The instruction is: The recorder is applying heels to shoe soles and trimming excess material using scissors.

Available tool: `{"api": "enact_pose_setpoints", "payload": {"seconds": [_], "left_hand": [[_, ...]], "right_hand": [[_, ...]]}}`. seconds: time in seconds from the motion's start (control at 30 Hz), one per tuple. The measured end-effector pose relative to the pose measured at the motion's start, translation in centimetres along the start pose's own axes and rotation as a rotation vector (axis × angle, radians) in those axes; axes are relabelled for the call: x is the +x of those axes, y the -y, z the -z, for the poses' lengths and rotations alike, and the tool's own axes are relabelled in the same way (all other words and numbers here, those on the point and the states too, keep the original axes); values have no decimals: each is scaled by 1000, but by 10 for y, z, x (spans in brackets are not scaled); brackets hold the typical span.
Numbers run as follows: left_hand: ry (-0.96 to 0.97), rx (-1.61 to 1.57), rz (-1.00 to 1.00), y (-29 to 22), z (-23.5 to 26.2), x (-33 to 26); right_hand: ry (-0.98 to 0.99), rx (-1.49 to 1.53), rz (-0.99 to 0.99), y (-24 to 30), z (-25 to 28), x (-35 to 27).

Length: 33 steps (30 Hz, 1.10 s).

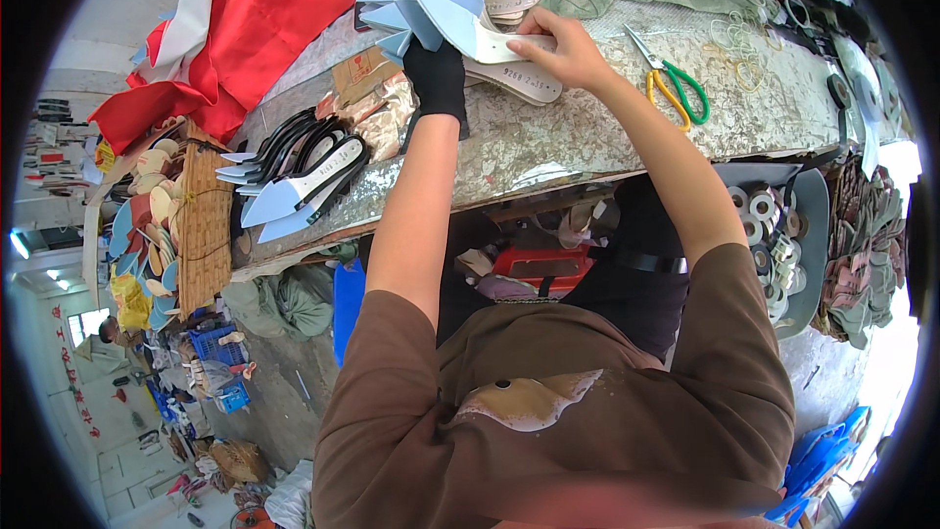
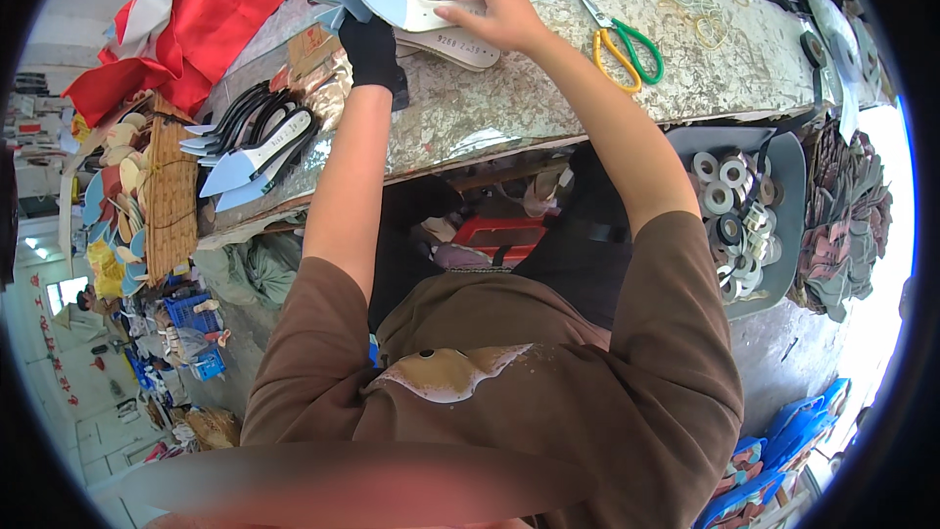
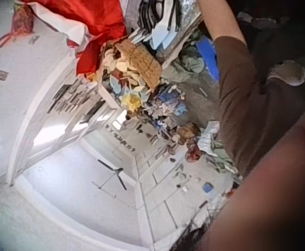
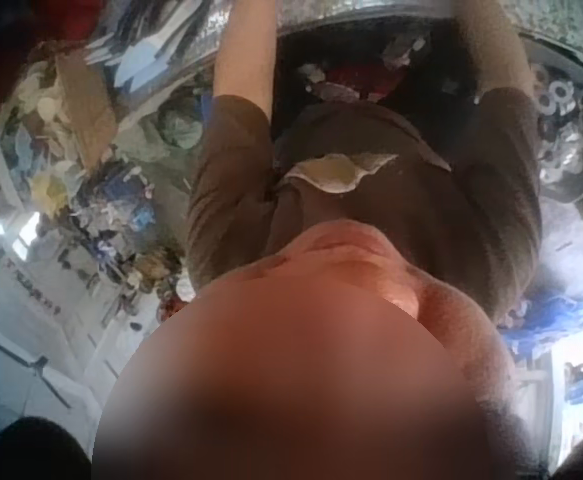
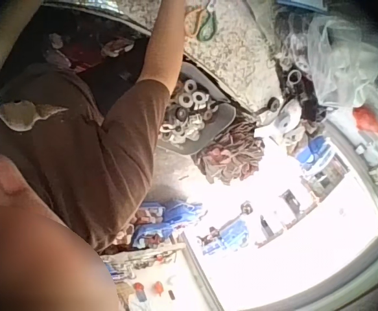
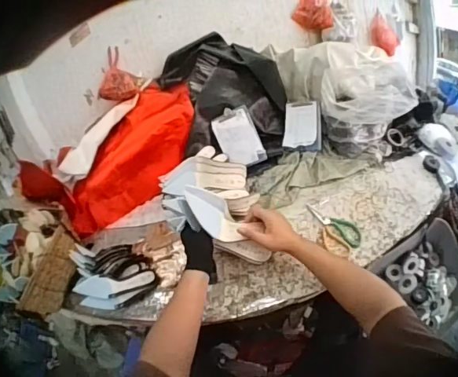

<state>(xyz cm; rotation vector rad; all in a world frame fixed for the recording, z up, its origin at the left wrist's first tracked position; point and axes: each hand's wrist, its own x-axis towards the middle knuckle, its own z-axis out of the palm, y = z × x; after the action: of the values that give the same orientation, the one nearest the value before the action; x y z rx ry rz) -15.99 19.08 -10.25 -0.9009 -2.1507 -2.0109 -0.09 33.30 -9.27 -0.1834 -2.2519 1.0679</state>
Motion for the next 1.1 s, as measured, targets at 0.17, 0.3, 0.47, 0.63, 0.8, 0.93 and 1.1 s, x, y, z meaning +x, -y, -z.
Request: {"api": "enact_pose_setpoints", "payload": {"seconds": [0.17, 0.3, 0.47, 0.63, 0.8, 0.93, 1.1], "left_hand": [[16, 40, -94, 6, 0, 2], [11, 39, -145, 18, 0, 7], [66, 58, -206, 29, 4, 18], [-19, -212, 181, 4, -11, 5], [-12, 56, -73, -5, -5, -4], [-111, 82, 22, -14, -4, -5], [137, 66, 78, -3, 56, -19]], "right_hand": [[-101, -206, 160, -3, -1, -8], [-174, -307, 239, -1, -2, -8], [-116, -287, 307, 16, -1, -4], [-169, -293, 459, 27, 3, -10], [62, 642, -296, 15, 12, -36], [544, 1584, -545, 23, 26, -66], [281, 688, -419, 32, 33, -107]]}}
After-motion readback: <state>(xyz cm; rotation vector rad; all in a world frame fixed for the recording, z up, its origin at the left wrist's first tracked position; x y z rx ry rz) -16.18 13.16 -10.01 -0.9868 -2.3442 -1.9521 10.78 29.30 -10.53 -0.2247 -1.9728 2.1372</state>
